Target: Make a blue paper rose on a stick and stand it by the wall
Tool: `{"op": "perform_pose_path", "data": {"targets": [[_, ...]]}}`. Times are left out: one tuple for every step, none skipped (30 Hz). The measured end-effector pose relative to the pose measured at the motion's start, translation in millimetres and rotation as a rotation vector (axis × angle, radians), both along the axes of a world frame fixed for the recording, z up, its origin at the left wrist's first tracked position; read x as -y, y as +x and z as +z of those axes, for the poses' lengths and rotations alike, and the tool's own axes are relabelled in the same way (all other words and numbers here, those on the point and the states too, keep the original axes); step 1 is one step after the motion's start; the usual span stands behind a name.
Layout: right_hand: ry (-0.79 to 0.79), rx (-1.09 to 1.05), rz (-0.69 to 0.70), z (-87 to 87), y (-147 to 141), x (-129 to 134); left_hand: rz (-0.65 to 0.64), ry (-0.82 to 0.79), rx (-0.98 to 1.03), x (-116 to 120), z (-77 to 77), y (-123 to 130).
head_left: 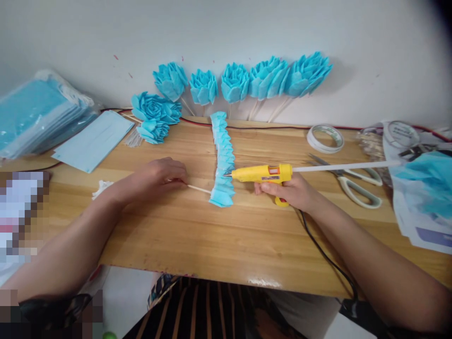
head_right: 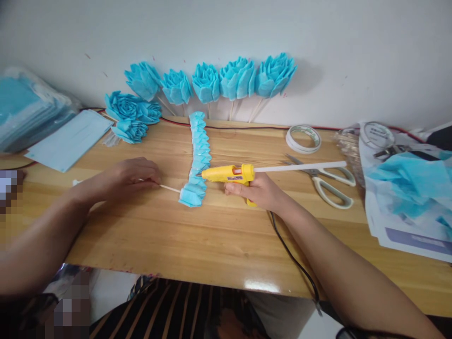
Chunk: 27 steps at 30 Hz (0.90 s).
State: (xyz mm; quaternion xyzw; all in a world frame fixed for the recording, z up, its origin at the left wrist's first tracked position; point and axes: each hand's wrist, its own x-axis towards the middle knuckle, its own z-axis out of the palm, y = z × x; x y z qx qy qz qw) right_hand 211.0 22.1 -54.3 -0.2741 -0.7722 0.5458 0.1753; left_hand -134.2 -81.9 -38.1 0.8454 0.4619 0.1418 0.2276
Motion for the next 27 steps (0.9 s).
{"op": "perform_pose_path", "data": {"targets": [[-0.004,-0.002,-0.003,-0.3,0.0,-0.1,-0.005,0.005,0.002,-0.1,-0.4,-0.3],[-0.008,-0.004,-0.004,-0.7,0.1,-0.1,-0.01,0.009,0.004,-0.2,-0.9,-0.6],[-0.013,-0.006,-0.006,-1.1,0.1,-0.1,-0.015,0.01,0.004,-0.3,-1.3,-0.8],[-0.017,-0.012,-0.009,-1.6,0.2,-0.1,-0.019,0.01,0.003,-0.3,-1.6,-1.0],[-0.022,-0.016,-0.012,-2.0,0.2,0.0,-0.021,0.01,0.002,-0.3,-1.8,-1.2],[-0.028,-0.018,-0.013,-2.4,0.2,0.0,-0.023,0.013,0.002,-0.3,-1.8,-1.3],[-0.034,-0.018,-0.014,-2.7,0.1,0.1,-0.026,0.016,0.001,-0.3,-1.8,-1.4],[-0.039,-0.019,-0.017,-2.9,0.0,0.2,-0.03,0.018,0.002,-0.3,-1.5,-1.4],[-0.043,-0.02,-0.017,-2.8,-0.3,0.3,-0.032,0.02,0.002,-0.2,-1.3,-1.4],[-0.047,-0.022,-0.017,-2.6,-0.6,0.5,-0.033,0.019,0.001,-0.1,-0.9,-1.3],[-0.049,-0.025,-0.015,-2.2,-1.1,0.7,-0.032,0.019,0.0,0.0,-0.6,-1.2],[-0.049,-0.032,-0.012,-1.7,-1.6,1.1,-0.03,0.021,0.002,0.1,-0.2,-1.1],[-0.048,-0.039,-0.008,-1.1,-2.2,1.5,-0.028,0.024,0.005,0.2,0.1,-0.9],[-0.045,-0.045,-0.005,-0.6,-2.7,1.9,-0.027,0.025,0.005,0.3,0.6,-0.6],[-0.041,-0.052,-0.004,-0.1,-3.3,2.4,-0.027,0.024,0.003,0.3,1.0,-0.3],[-0.036,-0.058,-0.002,0.2,-3.7,2.9,-0.026,0.023,0.002,0.3,1.5,0.0],[-0.03,-0.061,0.0,0.3,-4.0,3.4,-0.026,0.021,0.0,0.3,2.1,0.4],[-0.025,-0.059,0.002,0.2,-4.2,3.7,-0.028,0.018,-0.002,0.2,2.6,0.7],[-0.021,-0.055,0.003,-0.1,-4.3,4.0,-0.031,0.016,-0.004,0.1,3.1,1.0],[-0.017,-0.051,0.001,-0.6,-4.3,4.2,-0.035,0.018,-0.004,0.0,3.5,1.2],[-0.016,-0.047,-0.003,-1.1,-4.2,4.3,-0.038,0.018,-0.006,-0.1,3.8,1.4],[-0.016,-0.043,-0.011,-1.5,-4.1,4.4,-0.042,0.02,-0.004,-0.2,3.9,1.5],[-0.019,-0.038,-0.019,-1.9,-4.0,4.5,-0.044,0.022,-0.002,-0.4,4.0,1.6],[-0.022,-0.031,-0.026,-2.1,-3.9,4.7,-0.044,0.024,0.003,-0.4,3.9,1.6],[-0.025,-0.019,-0.032,-2.2,-3.9,5.0,-0.042,0.024,0.008,-0.5,3.8,1.6],[-0.027,-0.004,-0.037,-2.2,-3.8,5.3,-0.041,0.023,0.013,-0.4,3.7,1.5],[-0.026,0.015,-0.04,-2.3,-3.8,5.7,-0.039,0.021,0.014,-0.4,3.5,1.5]]}}
